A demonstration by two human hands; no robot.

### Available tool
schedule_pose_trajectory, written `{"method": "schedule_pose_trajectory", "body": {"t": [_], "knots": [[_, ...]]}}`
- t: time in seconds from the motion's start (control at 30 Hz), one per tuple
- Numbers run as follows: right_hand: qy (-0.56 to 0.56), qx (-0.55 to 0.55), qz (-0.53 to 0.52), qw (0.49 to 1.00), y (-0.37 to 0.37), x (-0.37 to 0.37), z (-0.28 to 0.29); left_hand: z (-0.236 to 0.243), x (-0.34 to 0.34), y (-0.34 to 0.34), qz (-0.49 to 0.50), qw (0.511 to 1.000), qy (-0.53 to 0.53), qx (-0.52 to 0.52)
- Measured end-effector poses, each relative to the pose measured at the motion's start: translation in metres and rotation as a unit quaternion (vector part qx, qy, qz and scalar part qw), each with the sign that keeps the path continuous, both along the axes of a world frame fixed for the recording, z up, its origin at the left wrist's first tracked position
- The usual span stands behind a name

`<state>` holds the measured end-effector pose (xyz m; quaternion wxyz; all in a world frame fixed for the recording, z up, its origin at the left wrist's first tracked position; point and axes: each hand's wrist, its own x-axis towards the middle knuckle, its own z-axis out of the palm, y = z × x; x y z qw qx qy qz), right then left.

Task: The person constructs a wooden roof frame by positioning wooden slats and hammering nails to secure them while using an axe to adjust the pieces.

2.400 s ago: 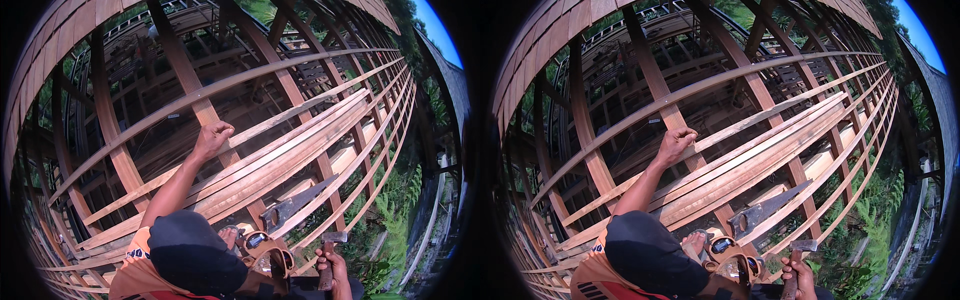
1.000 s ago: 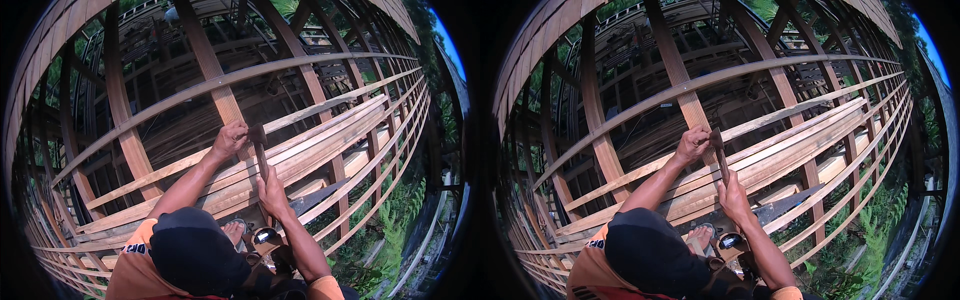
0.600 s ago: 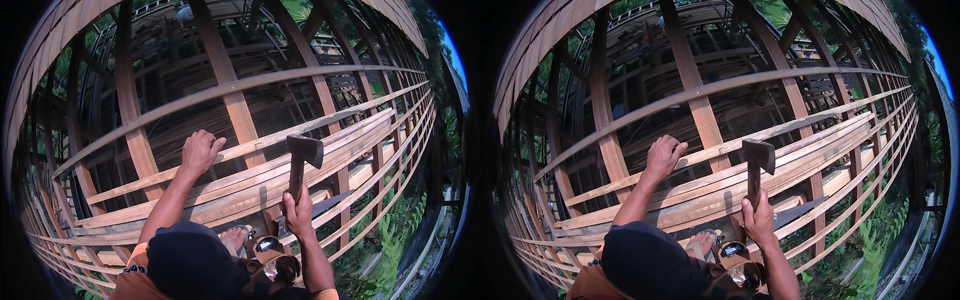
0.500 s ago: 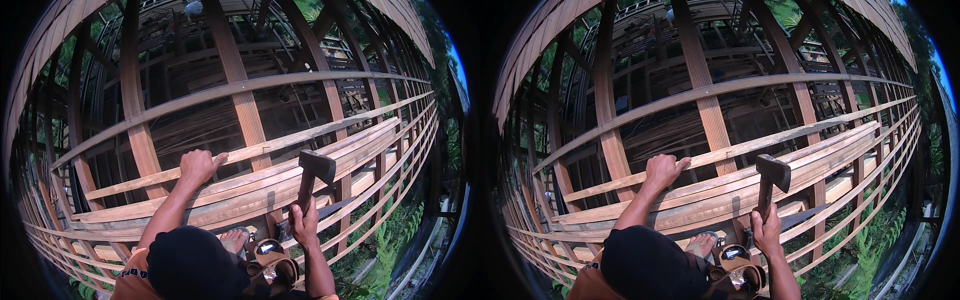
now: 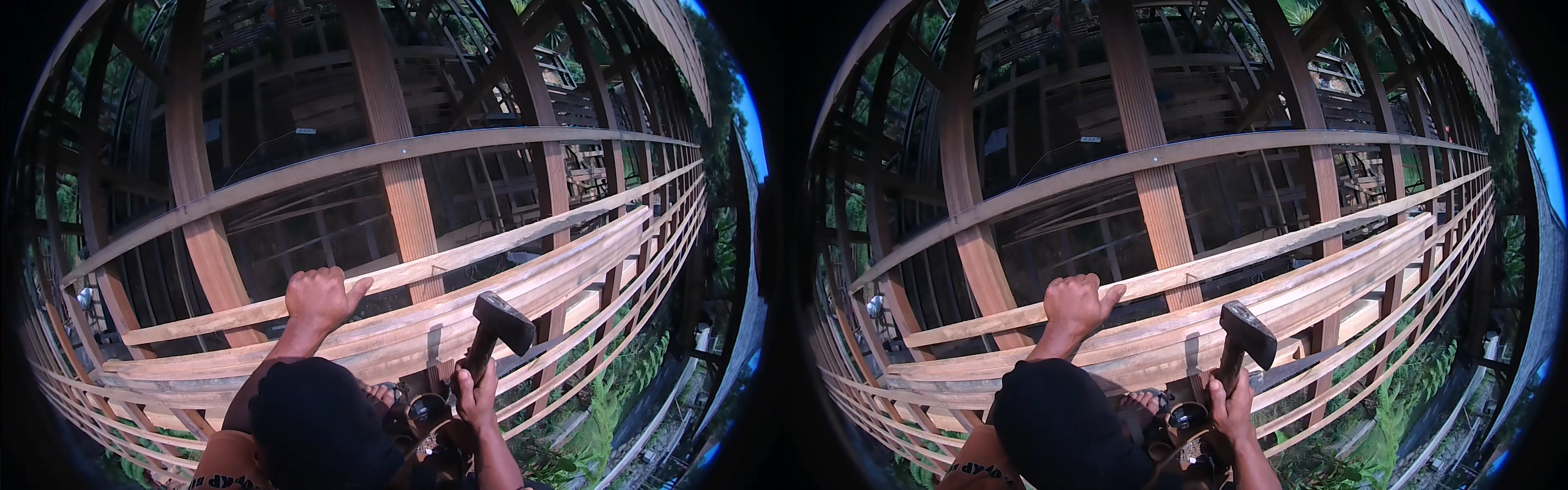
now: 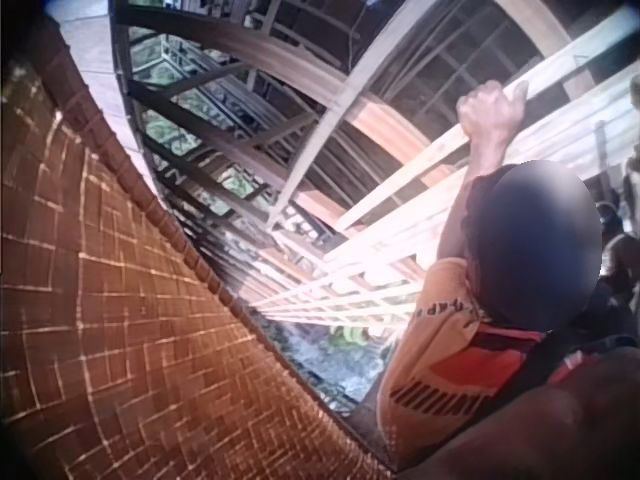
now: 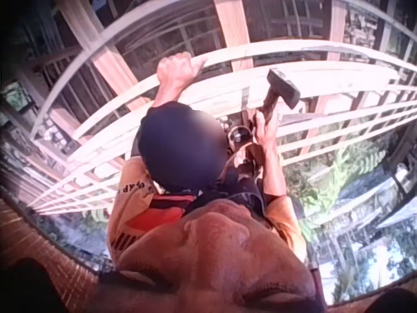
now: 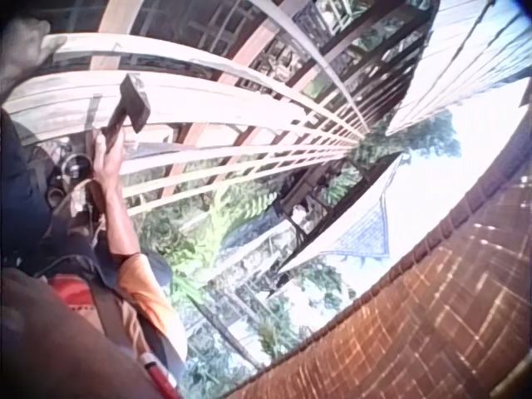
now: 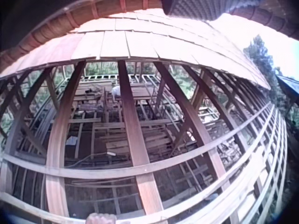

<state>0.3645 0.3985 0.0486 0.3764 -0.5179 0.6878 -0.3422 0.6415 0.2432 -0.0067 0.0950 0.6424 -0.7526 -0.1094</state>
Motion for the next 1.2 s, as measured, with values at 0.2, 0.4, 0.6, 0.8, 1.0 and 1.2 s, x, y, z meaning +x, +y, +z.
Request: {"method": "schedule_pose_trajectory", "body": {"t": [0.2,0.4,0.6,0.8,1.0,1.2], "knots": [[0.028,0.013,0.019,0.999,-0.017,0.011,0.001,0.001,0.002,0.001,0.002,1.0,-0.004,0.005],[-0.004,0.04,0.034,0.999,-0.033,0.02,-0.003,0.015,-0.003,-0.004,0.001,0.996,-0.019,0.087],[0.022,-0.01,0.038,0.999,-0.054,0.019,0.011,0.021,-0.004,-0.009,0.004,0.987,-0.02,0.16],[-0.328,-0.265,-0.003,0.907,-0.053,0.014,0.032,0.035,-0.002,-0.012,0.003,0.982,-0.022,0.189],[0.04,0.044,0.07,0.996,-0.056,0.013,-0.002,0.029,-0.006,-0.01,0.001,0.983,-0.013,0.181],[-0.235,-0.288,-0.065,0.926,-0.059,0.017,0.06,0.031,-0.002,-0.007,0.002,0.986,-0.016,0.166]]}}
